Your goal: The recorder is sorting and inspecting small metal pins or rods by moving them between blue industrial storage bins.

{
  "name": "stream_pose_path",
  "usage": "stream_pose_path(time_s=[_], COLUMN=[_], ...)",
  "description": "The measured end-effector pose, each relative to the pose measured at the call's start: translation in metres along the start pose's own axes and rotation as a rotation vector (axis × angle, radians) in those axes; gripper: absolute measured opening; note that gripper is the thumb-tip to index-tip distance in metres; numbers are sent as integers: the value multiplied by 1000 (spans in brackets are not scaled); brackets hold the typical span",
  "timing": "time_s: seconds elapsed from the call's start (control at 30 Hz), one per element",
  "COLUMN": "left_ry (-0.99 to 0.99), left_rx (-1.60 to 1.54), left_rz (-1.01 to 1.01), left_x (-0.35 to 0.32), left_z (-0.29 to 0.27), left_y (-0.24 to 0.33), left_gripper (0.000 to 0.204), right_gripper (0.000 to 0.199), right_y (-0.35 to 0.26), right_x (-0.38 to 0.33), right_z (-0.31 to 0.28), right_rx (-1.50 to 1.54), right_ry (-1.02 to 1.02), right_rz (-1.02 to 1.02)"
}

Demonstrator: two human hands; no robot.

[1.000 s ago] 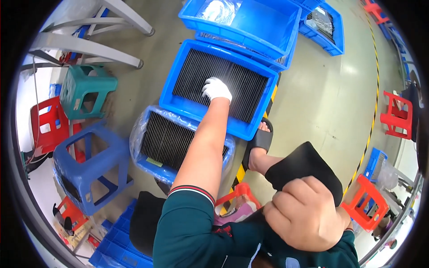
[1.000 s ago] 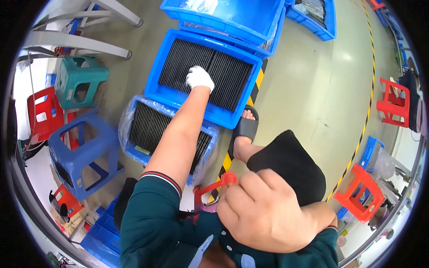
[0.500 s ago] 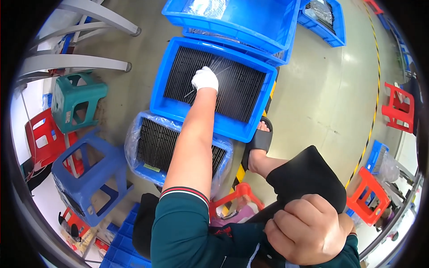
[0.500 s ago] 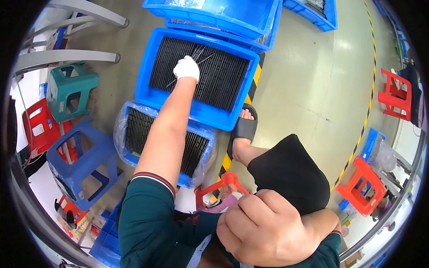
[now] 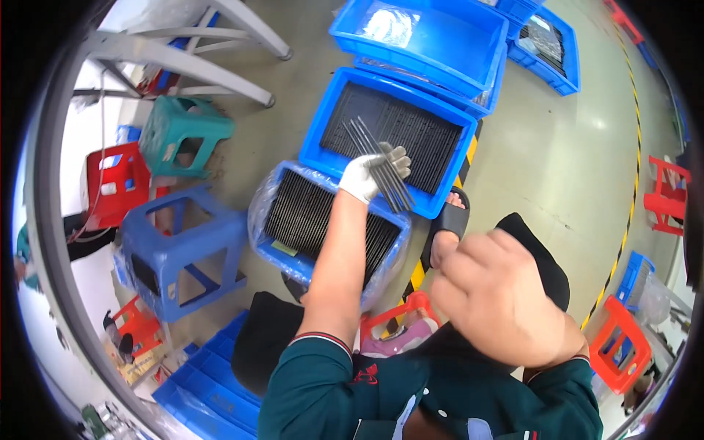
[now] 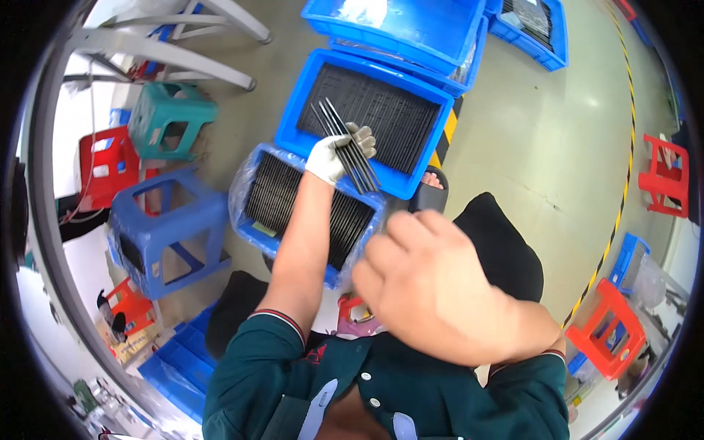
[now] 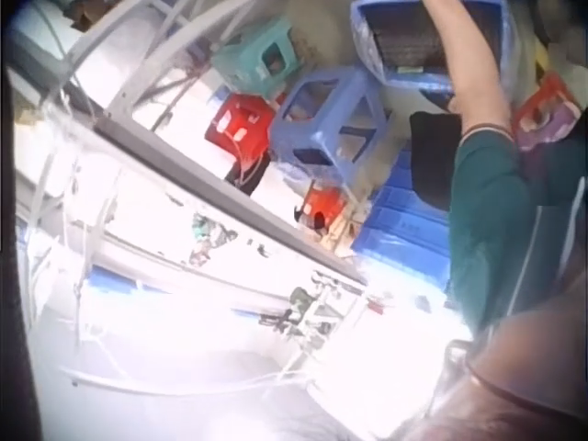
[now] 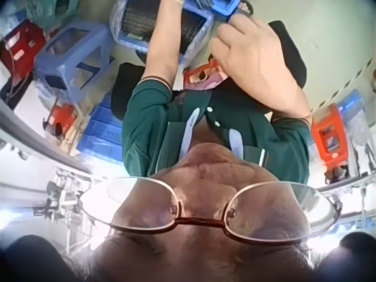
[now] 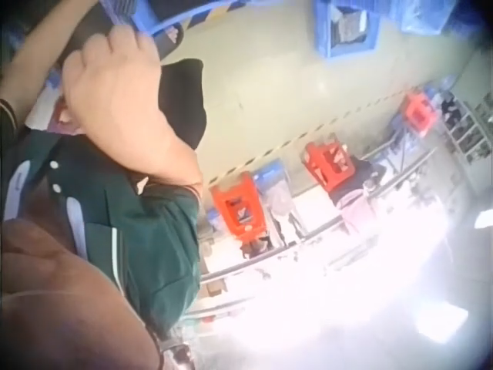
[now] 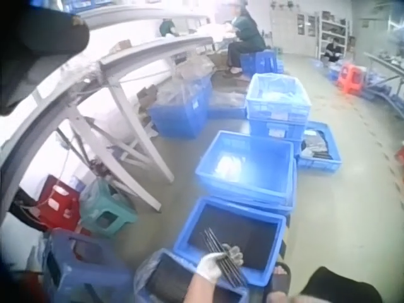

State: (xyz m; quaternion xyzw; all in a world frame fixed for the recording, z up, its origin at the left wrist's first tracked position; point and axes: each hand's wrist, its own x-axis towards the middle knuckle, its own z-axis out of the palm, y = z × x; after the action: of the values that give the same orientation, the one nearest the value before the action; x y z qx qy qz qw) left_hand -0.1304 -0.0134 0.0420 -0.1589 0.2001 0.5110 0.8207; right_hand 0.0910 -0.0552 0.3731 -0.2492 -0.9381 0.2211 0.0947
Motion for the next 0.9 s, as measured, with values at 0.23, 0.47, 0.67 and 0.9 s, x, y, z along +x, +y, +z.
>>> stream_pose_path(time_s=[0.23,0.47,0.67,0.9], left_ry=[-301,-419,-442,-176], left_rx=[61,-122,-102,-25], left_rz=[493,789,966,1048], left_x=[-144,-254,-311,-343], left_z=[56,102,151,180], left_y=[-28,-26,-65,-73], left_gripper=[41,21,24,26], right_gripper=[15,14,12,14], right_y=[-25,-55,-102,-132], right_x=[25,68,91,96], right_z=[1,47,105,102], right_rx=[32,1378,1814,1909], right_ry=[308,653,577,426], right_rz=[-28,242,354,359])
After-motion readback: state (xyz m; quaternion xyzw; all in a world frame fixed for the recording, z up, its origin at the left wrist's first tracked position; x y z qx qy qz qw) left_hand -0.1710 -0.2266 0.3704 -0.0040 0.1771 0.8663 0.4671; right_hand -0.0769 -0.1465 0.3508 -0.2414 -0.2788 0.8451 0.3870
